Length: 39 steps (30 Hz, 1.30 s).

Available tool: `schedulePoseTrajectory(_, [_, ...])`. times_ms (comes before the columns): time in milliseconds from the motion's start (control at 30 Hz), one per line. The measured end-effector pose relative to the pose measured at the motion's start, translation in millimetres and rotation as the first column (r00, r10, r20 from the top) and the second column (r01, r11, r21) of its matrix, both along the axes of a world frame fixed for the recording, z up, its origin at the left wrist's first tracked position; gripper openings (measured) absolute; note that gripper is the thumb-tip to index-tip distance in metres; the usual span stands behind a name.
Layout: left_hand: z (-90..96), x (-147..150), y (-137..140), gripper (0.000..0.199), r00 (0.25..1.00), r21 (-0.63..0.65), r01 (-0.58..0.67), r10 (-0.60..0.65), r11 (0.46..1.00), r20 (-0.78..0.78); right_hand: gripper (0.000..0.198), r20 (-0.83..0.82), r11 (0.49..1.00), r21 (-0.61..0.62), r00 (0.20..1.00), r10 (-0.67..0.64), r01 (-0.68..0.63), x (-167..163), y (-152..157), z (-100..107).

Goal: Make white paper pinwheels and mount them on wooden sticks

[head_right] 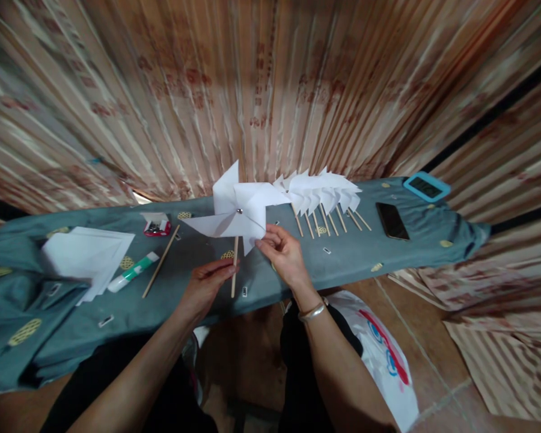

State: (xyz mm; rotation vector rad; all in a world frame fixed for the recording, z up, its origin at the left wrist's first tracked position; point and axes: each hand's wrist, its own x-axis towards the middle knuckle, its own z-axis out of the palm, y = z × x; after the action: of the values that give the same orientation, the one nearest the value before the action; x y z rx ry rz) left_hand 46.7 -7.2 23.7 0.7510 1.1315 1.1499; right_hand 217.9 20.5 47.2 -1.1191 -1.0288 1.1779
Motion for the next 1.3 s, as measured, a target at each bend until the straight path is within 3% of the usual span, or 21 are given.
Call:
schedulePoseTrajectory(200, [-2.0, -0.4, 1.7, 0.027, 1.0, 0.004, -0.006, 0.006, 1.0, -0.026, 0.046, -0.083, 0.991, -0.116, 0.994, -0.069, 0.059, -3.4, -3.8, 8.8])
schedulePoseTrajectory(533, [-0.7, 1.4, 0.7, 0.024, 1.0, 0.022, -0.016, 0.015, 1.0, 0.01, 0.036, -0.209, 0.971, -0.202, 0.974, 0.087, -0.13, -11.4, -14.1, 16.0])
schedulePoseTrajectory(733, [-3.0, 1.9, 0.7, 0.029, 1.0, 0.05, 0.03, -0.03, 0.998, -0.004, 0.035, -0.135, 0.978, -0.144, 0.982, 0.131, -0.15, -20.2, -14.3, 11.2])
schedulePoseTrajectory(900, [-4.1, 1.0, 1.4, 0.028, 1.0, 0.046, 0.014, -0.015, 0.999, 0.02, 0.036, 0.029, 0.987, -0.064, 0.989, 0.146, -0.144, -21.4, -17.2, 7.1])
schedulePoseTrajectory(967, [-3.9, -0.4, 1.7, 0.027, 1.0, 0.038, 0.001, -0.002, 0.999, 0.021, 0.034, 0.127, 0.996, -0.027, 0.988, 0.084, -0.082, -15.7, -19.0, 7.3])
schedulePoseTrajectory(1067, [-3.1, -2.4, 2.0, 0.027, 1.0, 0.023, -0.007, 0.006, 1.0, 0.014, 0.032, 0.216, 0.993, 0.057, 0.969, -0.117, 0.107, 0.4, -17.6, 7.8])
schedulePoseTrajectory(1167, [-2.6, -3.5, 1.4, 0.028, 1.0, 0.005, 0.002, -0.002, 1.0, 0.011, 0.031, 0.201, 0.927, 0.201, 0.913, -0.356, 0.317, 19.1, -8.4, 6.1])
schedulePoseTrajectory(1233, [-2.4, -3.7, 0.5, 0.029, 1.0, -0.006, 0.021, -0.021, 1.0, 0.008, 0.039, 0.207, 0.895, 0.275, 0.887, -0.412, 0.352, 28.4, 0.6, 3.3])
schedulePoseTrajectory(1300, [-2.3, -3.8, -0.5, 0.028, 0.999, -0.013, 0.046, -0.046, 0.999, 0.007, 0.047, 0.194, 0.9, 0.296, 0.902, -0.385, 0.32, 33.4, 9.7, 0.1])
